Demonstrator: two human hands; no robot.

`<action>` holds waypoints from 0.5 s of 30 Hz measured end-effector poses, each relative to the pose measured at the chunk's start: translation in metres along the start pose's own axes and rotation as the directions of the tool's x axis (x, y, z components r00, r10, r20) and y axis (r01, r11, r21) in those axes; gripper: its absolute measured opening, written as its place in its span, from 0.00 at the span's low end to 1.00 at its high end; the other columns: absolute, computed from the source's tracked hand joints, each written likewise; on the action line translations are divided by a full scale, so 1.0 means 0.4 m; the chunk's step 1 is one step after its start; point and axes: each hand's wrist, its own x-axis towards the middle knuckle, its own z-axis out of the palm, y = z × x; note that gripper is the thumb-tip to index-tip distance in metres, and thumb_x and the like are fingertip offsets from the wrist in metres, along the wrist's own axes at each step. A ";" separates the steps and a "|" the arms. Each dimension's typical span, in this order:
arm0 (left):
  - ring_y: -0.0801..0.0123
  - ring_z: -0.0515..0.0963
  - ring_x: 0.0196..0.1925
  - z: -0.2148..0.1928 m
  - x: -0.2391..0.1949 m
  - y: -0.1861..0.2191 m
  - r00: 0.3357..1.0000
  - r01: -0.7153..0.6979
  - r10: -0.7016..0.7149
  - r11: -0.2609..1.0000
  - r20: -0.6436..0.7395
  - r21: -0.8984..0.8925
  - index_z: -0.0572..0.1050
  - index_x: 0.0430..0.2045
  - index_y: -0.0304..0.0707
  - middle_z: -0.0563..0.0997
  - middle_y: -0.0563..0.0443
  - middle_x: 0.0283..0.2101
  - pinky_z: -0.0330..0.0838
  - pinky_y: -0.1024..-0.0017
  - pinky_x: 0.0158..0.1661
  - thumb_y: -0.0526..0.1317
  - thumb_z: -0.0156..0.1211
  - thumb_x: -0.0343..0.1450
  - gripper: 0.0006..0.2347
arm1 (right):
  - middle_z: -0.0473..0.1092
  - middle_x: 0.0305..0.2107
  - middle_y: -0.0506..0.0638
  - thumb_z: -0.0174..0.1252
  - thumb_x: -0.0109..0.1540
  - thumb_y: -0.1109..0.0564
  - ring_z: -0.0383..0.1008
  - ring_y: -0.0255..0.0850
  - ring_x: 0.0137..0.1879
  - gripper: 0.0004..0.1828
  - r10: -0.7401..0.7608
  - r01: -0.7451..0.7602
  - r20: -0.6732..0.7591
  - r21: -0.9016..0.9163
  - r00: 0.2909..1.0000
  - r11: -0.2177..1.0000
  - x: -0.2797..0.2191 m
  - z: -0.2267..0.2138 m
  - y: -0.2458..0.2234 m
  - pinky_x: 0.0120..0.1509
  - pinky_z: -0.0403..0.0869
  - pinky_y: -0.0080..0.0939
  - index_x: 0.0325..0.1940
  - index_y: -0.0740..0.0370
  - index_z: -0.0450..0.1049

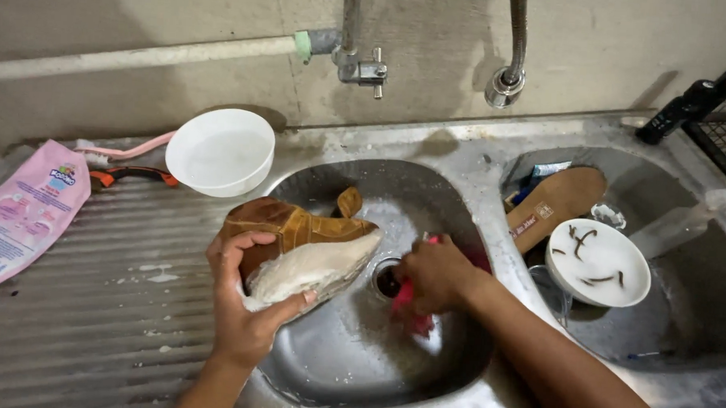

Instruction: The person scrubs a brown leather shoe with a pink sponge in a kitchen sink, rinses it under running water, and then uses a wooden block to scrub the sole and sides. The shoe is handled repeatedly, turned over, and rinsed multiple times.

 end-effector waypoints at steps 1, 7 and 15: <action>0.62 0.71 0.61 -0.001 0.001 -0.004 1.000 -0.001 0.001 1.000 -0.003 -0.002 0.69 0.48 0.40 0.63 0.47 0.56 0.70 0.66 0.60 0.40 0.77 0.52 0.31 | 0.76 0.38 0.49 0.64 0.51 0.44 0.72 0.50 0.55 0.19 0.001 -0.001 0.000 -0.003 1.000 1.000 -0.022 -0.028 -0.029 0.60 0.63 0.67 0.46 0.43 0.79; 0.61 0.73 0.60 0.006 0.001 0.001 0.996 -0.028 0.037 0.993 0.080 -0.114 0.69 0.48 0.39 0.61 0.47 0.58 0.71 0.66 0.61 0.39 0.77 0.54 0.29 | 0.75 0.49 0.58 0.67 0.52 0.19 0.78 0.60 0.53 0.42 0.224 -0.218 0.226 -0.050 0.948 0.975 -0.107 -0.114 -0.083 0.50 0.78 0.66 0.53 0.53 0.76; 0.63 0.71 0.61 0.020 -0.002 -0.010 0.996 -0.011 0.020 0.995 0.084 -0.101 0.70 0.48 0.40 0.59 0.46 0.58 0.73 0.68 0.58 0.39 0.75 0.52 0.30 | 0.69 0.45 0.52 0.74 0.58 0.53 0.69 0.45 0.49 0.28 0.675 -0.104 -0.653 0.687 0.344 0.719 -0.161 -0.295 0.144 0.50 0.70 0.46 0.52 0.58 0.63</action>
